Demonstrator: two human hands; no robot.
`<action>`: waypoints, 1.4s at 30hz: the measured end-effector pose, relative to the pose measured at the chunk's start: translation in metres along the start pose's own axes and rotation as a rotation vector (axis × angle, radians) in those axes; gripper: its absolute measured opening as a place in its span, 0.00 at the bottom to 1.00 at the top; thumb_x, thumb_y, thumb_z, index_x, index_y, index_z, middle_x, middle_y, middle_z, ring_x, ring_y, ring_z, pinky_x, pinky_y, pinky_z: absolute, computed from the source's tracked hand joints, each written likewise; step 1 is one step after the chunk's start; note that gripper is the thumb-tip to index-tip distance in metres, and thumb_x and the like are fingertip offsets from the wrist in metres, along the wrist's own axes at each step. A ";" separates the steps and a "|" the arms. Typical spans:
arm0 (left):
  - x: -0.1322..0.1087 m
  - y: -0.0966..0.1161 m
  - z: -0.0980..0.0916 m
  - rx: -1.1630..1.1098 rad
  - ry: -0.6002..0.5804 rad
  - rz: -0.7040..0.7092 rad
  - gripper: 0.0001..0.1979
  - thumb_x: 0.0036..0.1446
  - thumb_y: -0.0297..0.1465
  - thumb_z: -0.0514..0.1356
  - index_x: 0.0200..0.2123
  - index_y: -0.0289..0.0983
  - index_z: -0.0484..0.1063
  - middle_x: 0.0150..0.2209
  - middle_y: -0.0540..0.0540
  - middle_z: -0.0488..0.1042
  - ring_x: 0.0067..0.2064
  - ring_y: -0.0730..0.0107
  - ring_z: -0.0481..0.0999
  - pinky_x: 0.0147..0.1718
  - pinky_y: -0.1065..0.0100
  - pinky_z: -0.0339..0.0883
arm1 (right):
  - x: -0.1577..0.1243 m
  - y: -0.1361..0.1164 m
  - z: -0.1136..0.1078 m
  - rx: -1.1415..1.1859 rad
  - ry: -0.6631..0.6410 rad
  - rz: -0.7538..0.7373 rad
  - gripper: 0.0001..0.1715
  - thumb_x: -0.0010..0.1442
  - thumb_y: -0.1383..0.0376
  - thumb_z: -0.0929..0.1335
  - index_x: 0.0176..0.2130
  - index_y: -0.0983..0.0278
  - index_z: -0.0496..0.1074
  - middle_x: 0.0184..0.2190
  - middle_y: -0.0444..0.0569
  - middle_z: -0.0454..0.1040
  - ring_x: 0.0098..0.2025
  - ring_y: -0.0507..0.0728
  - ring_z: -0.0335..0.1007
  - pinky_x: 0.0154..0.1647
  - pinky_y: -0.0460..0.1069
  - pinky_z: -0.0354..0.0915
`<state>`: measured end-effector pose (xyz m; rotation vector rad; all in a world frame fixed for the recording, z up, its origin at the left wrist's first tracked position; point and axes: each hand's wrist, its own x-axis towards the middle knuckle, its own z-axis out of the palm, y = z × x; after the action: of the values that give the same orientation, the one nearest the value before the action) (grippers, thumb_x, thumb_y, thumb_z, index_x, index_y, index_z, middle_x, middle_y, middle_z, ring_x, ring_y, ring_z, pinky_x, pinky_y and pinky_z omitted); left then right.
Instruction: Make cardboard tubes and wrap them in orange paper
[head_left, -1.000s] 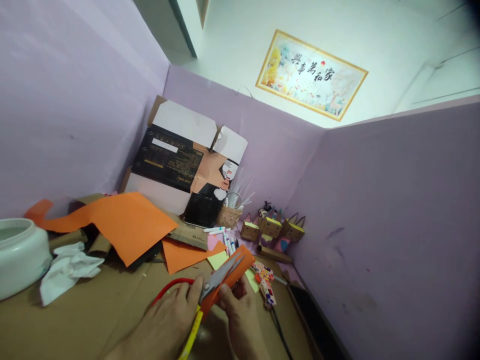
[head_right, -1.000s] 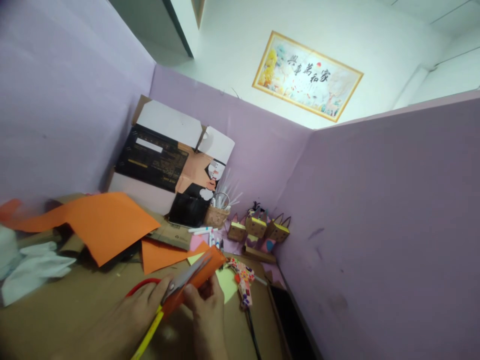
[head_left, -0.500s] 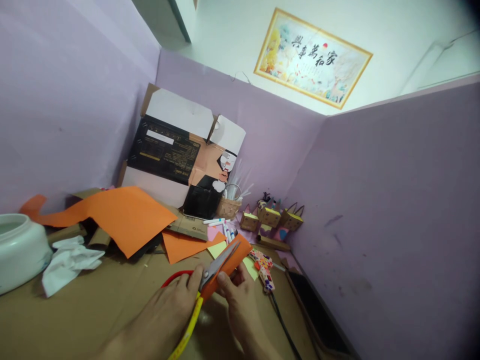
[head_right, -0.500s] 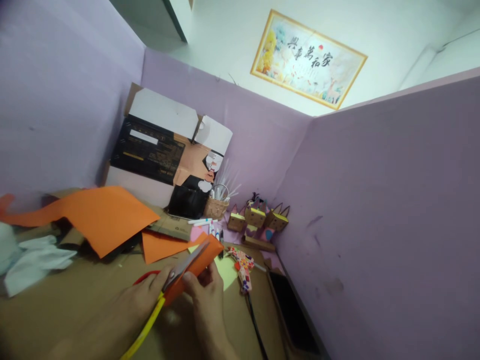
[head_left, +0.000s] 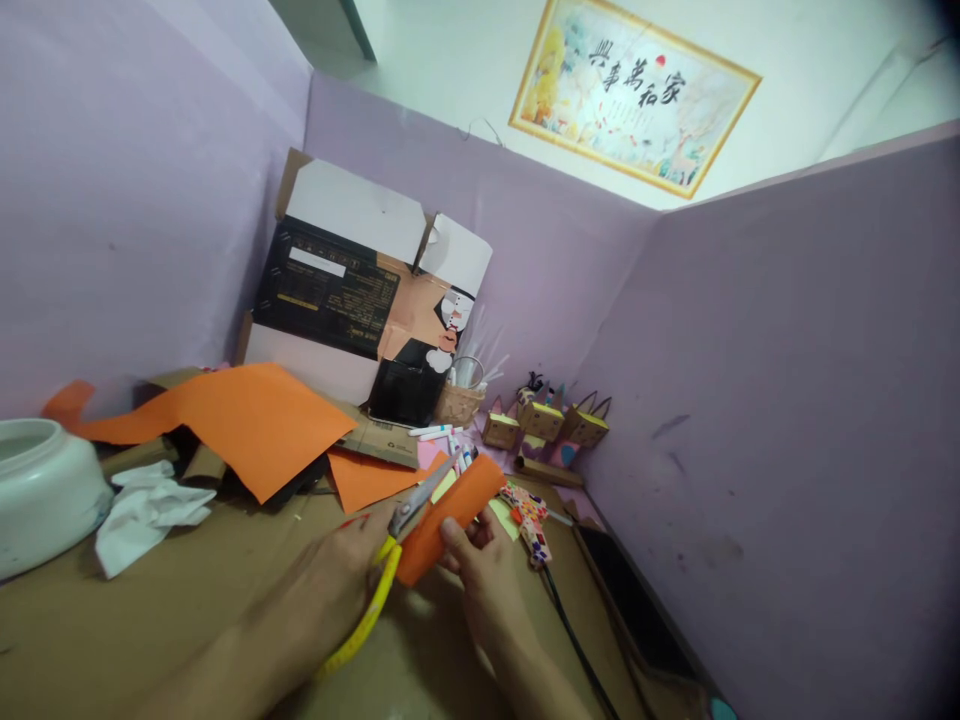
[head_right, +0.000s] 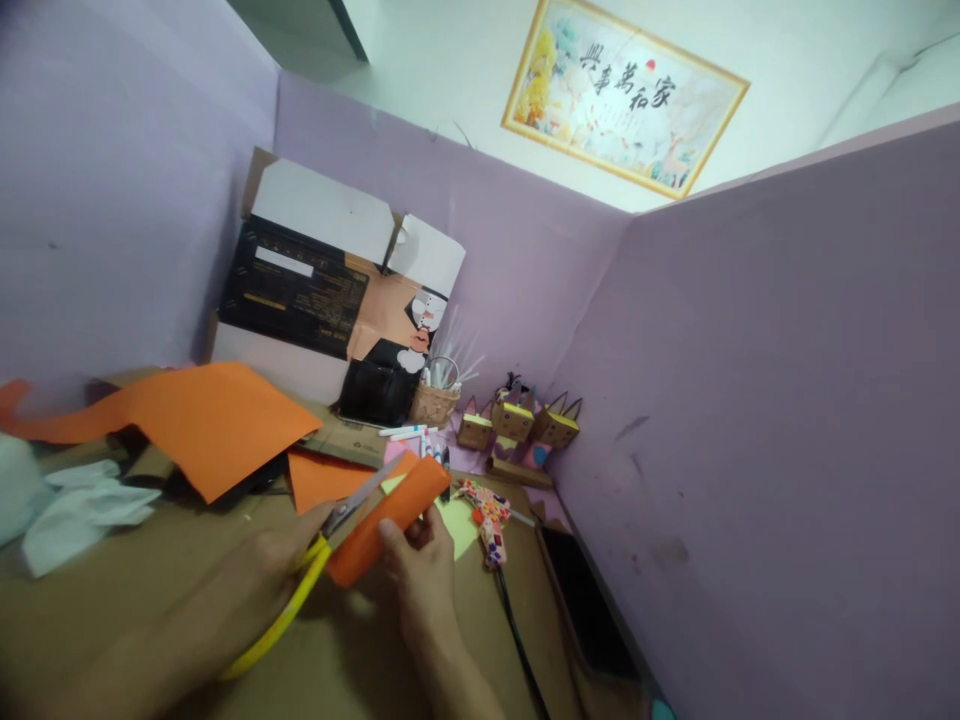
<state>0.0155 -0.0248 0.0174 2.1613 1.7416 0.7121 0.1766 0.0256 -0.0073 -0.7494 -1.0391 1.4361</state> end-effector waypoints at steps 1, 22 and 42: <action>0.002 -0.004 -0.005 0.040 0.010 -0.033 0.18 0.56 0.25 0.46 0.49 0.40 0.63 0.34 0.45 0.76 0.35 0.63 0.77 0.31 0.69 0.66 | 0.002 -0.001 -0.002 0.029 0.010 0.001 0.27 0.42 0.60 0.76 0.42 0.63 0.69 0.34 0.47 0.76 0.31 0.53 0.71 0.27 0.45 0.67; 0.013 -0.022 -0.031 0.003 0.108 -0.311 0.19 0.55 0.41 0.50 0.45 0.36 0.67 0.41 0.39 0.74 0.42 0.54 0.75 0.38 0.59 0.67 | -0.005 -0.011 0.005 0.332 -0.110 0.134 0.15 0.40 0.68 0.69 0.33 0.64 0.72 0.34 0.51 0.79 0.40 0.61 0.73 0.41 0.53 0.68; -0.010 0.000 0.003 -0.050 0.467 0.335 0.19 0.50 0.23 0.56 0.46 0.40 0.62 0.41 0.45 0.72 0.42 0.63 0.73 0.39 0.65 0.68 | -0.010 -0.009 -0.002 0.289 -0.210 0.078 0.28 0.34 0.74 0.75 0.38 0.59 0.71 0.38 0.44 0.77 0.38 0.57 0.72 0.37 0.50 0.67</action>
<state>0.0155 -0.0342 0.0126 2.4191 1.5338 1.4259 0.1833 0.0162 -0.0007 -0.4405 -0.9392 1.7160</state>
